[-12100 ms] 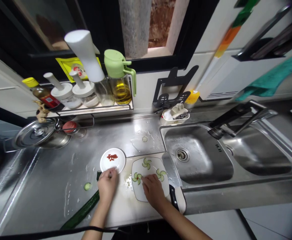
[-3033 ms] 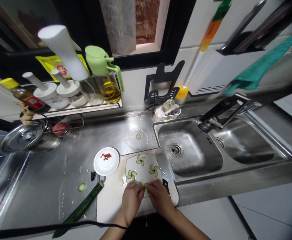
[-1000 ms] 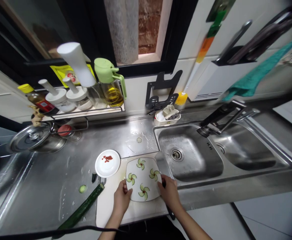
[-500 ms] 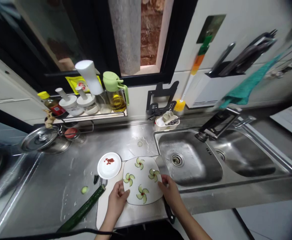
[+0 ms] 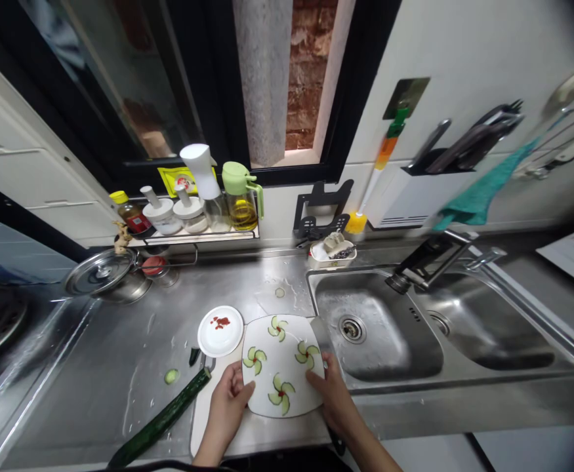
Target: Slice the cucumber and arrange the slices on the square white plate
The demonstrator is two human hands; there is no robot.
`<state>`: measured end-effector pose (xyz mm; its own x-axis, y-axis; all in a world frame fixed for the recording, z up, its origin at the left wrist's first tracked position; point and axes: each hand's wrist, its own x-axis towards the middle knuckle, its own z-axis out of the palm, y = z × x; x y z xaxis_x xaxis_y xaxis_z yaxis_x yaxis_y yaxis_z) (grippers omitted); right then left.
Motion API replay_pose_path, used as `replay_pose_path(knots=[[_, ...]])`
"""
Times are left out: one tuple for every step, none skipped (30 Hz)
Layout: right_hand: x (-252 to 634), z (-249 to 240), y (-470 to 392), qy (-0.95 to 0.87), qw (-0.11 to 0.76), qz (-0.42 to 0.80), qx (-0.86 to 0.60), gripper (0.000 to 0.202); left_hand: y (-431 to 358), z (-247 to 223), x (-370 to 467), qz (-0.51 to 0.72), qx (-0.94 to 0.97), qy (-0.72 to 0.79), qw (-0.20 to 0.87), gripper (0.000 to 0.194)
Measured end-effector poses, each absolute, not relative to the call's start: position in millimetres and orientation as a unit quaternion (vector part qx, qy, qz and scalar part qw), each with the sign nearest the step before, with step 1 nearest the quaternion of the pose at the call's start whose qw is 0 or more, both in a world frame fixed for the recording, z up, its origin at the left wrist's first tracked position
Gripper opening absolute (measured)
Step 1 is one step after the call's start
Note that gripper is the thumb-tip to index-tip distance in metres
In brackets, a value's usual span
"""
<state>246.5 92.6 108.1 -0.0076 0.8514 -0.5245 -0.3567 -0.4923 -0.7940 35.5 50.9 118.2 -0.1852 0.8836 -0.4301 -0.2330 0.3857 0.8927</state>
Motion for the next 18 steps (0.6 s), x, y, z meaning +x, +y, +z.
replay_pose_path(knots=[[245, 107, 92, -0.215, 0.450, 0.678, -0.540, 0.049, 50, 117, 35, 0.482, 0.273, 0.603, 0.574, 0.055], [244, 107, 92, -0.205, 0.451, 0.681, -0.539, 0.051, 50, 116, 34, 0.481, 0.274, 0.606, 0.571, 0.055], [243, 107, 91, -0.199, 0.451, 0.684, -0.537, 0.052, 49, 115, 34, 0.482, 0.275, 0.606, 0.570, 0.055], [242, 108, 91, -0.196, 0.451, 0.687, -0.536, 0.052, 49, 115, 33, 0.483, 0.275, 0.604, 0.571, 0.055], [241, 110, 91, -0.195, 0.451, 0.688, -0.533, 0.053, 49, 115, 33, 0.485, 0.274, 0.600, 0.574, 0.055], [240, 113, 91, -0.194, 0.452, 0.690, -0.530, 0.053, 50, 115, 32, 0.487, 0.273, 0.595, 0.578, 0.056], [239, 115, 91, -0.193, 0.453, 0.695, -0.524, 0.054, 50, 116, 31, 0.490, 0.272, 0.591, 0.580, 0.056], [238, 118, 92, -0.191, 0.453, 0.702, -0.516, 0.055, 51, 117, 31, 0.492, 0.271, 0.589, 0.582, 0.056], [238, 121, 92, -0.187, 0.453, 0.711, -0.504, 0.055, 51, 117, 30, 0.493, 0.273, 0.588, 0.581, 0.055], [237, 122, 93, -0.183, 0.451, 0.721, -0.493, 0.055, 51, 117, 29, 0.493, 0.276, 0.587, 0.579, 0.055], [237, 123, 95, -0.181, 0.448, 0.730, -0.483, 0.054, 52, 116, 28, 0.491, 0.284, 0.586, 0.579, 0.055], [238, 123, 96, -0.180, 0.443, 0.737, -0.477, 0.052, 52, 115, 28, 0.485, 0.294, 0.586, 0.579, 0.055], [241, 123, 99, -0.179, 0.438, 0.741, -0.476, 0.050, 52, 113, 27, 0.477, 0.306, 0.587, 0.578, 0.054], [244, 122, 101, -0.179, 0.434, 0.742, -0.479, 0.048, 52, 110, 26, 0.469, 0.320, 0.588, 0.576, 0.054], [250, 121, 104, -0.179, 0.429, 0.742, -0.483, 0.047, 52, 107, 26, 0.461, 0.338, 0.592, 0.569, 0.053], [257, 119, 108, -0.177, 0.426, 0.741, -0.489, 0.046, 52, 103, 25, 0.451, 0.359, 0.599, 0.556, 0.053], [266, 118, 111, -0.173, 0.423, 0.741, -0.493, 0.048, 52, 98, 24, 0.438, 0.384, 0.609, 0.538, 0.053], [278, 118, 114, -0.169, 0.417, 0.743, -0.496, 0.050, 52, 93, 23, 0.421, 0.414, 0.622, 0.514, 0.052]])
